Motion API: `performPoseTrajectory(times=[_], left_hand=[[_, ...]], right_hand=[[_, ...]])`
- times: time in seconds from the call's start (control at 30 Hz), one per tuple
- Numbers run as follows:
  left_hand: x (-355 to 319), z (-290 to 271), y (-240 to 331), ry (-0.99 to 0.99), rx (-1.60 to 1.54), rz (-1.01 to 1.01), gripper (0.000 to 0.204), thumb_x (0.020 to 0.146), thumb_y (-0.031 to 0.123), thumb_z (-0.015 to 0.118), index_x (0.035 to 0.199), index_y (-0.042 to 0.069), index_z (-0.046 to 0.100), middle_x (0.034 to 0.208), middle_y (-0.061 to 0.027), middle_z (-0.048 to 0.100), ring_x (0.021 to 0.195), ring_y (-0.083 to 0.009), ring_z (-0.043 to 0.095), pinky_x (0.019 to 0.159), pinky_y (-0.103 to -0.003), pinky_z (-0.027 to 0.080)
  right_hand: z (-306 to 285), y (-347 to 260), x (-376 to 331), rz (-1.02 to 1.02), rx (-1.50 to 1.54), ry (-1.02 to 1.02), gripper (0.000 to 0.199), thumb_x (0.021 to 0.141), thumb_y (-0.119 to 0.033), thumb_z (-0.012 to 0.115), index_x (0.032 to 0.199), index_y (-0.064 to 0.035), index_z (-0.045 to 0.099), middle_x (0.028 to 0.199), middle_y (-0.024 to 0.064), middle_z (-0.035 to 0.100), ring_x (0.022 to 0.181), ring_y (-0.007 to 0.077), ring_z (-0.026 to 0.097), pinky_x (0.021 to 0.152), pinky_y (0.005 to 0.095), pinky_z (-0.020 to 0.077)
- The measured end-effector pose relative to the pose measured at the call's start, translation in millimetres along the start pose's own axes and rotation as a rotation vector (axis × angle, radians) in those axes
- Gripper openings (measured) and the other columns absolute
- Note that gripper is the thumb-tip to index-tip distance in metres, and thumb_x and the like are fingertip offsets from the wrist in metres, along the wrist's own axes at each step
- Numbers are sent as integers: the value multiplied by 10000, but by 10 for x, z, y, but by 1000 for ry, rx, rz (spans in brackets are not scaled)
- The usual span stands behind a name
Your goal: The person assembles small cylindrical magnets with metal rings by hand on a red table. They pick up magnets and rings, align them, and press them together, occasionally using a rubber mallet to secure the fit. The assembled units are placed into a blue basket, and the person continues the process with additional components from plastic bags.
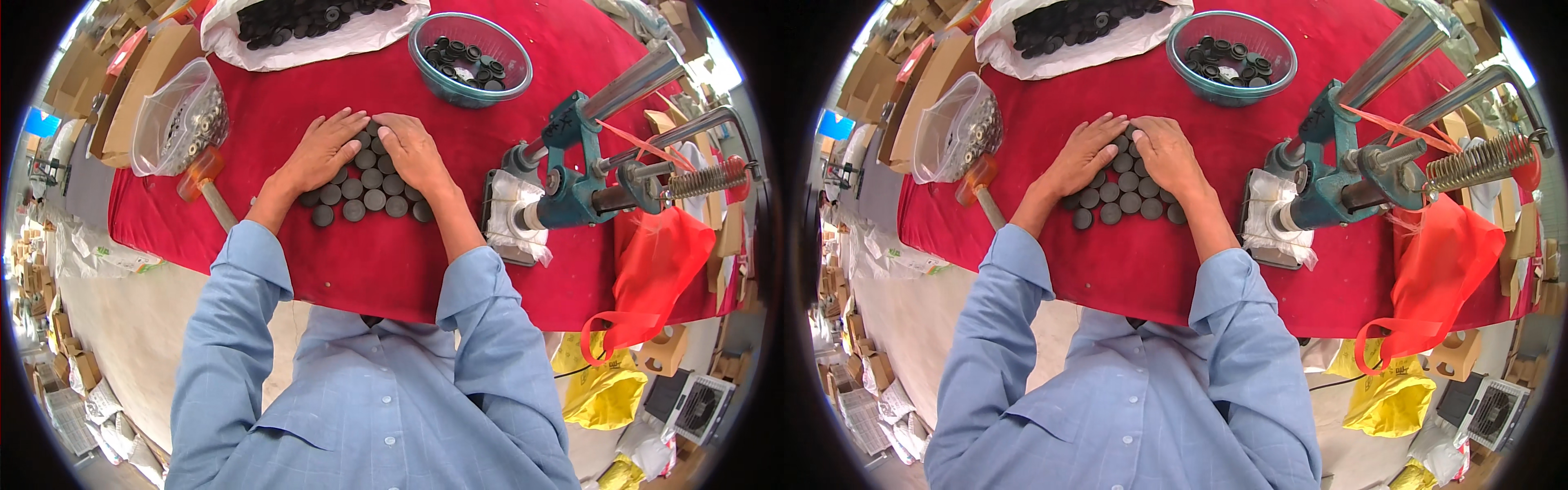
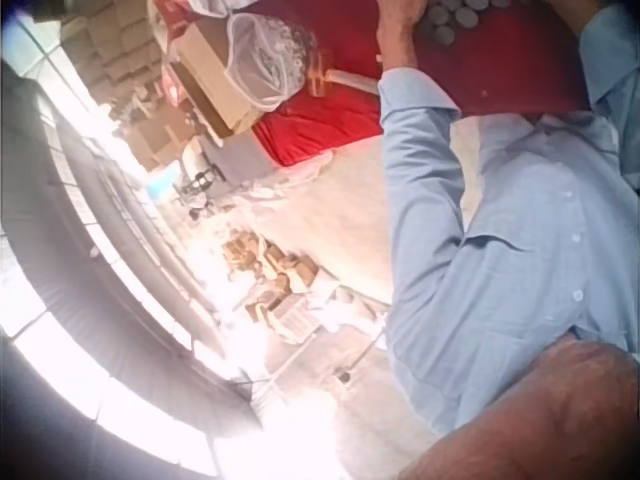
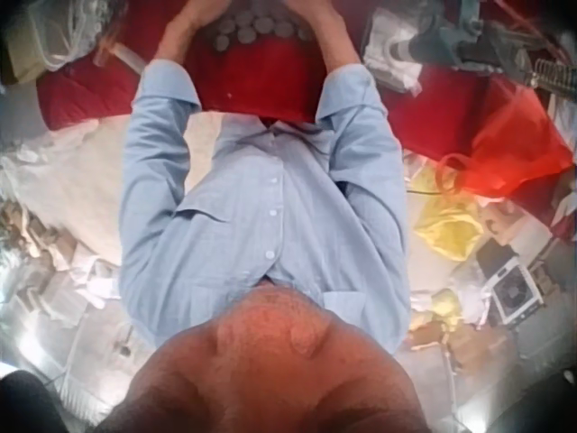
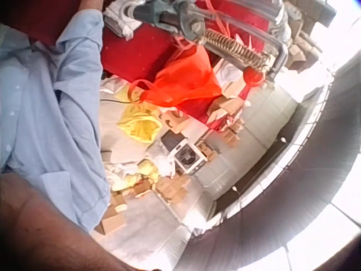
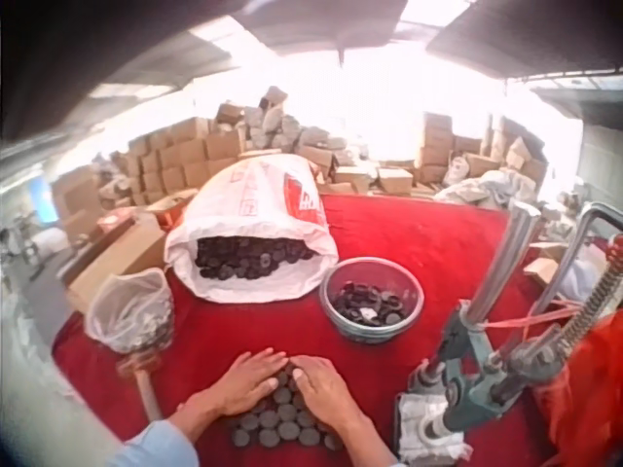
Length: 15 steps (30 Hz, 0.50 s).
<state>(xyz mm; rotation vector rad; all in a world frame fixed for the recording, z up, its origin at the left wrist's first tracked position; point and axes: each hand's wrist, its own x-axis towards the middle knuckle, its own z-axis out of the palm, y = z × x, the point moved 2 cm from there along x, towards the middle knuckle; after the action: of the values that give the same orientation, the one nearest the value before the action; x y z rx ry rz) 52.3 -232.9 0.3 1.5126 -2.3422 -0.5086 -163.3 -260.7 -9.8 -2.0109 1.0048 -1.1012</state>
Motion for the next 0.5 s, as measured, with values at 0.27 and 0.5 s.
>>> performPoseTrajectory(times=[0.27,0.5], left_hand=[[-245,-172,164,180,54,-3,518,1095,202,522,1601,100,479,1672,-98,460,1591,-316,344,1274,-557,269],[-292,-21,481,133,257,58,433,1086,184,541,1508,98,590,1620,-67,528,1545,-287,420,1262,-566,294]], right_hand=[[-391,-243,-253,155,-46,257,347,1054,-203,548,1250,37,705,1242,243,723,1187,426,673,1043,485,515],[-560,-486,-907,279,77,267,287,1054,-146,564,1218,38,712,1145,208,737,1026,312,722,921,410,558]])
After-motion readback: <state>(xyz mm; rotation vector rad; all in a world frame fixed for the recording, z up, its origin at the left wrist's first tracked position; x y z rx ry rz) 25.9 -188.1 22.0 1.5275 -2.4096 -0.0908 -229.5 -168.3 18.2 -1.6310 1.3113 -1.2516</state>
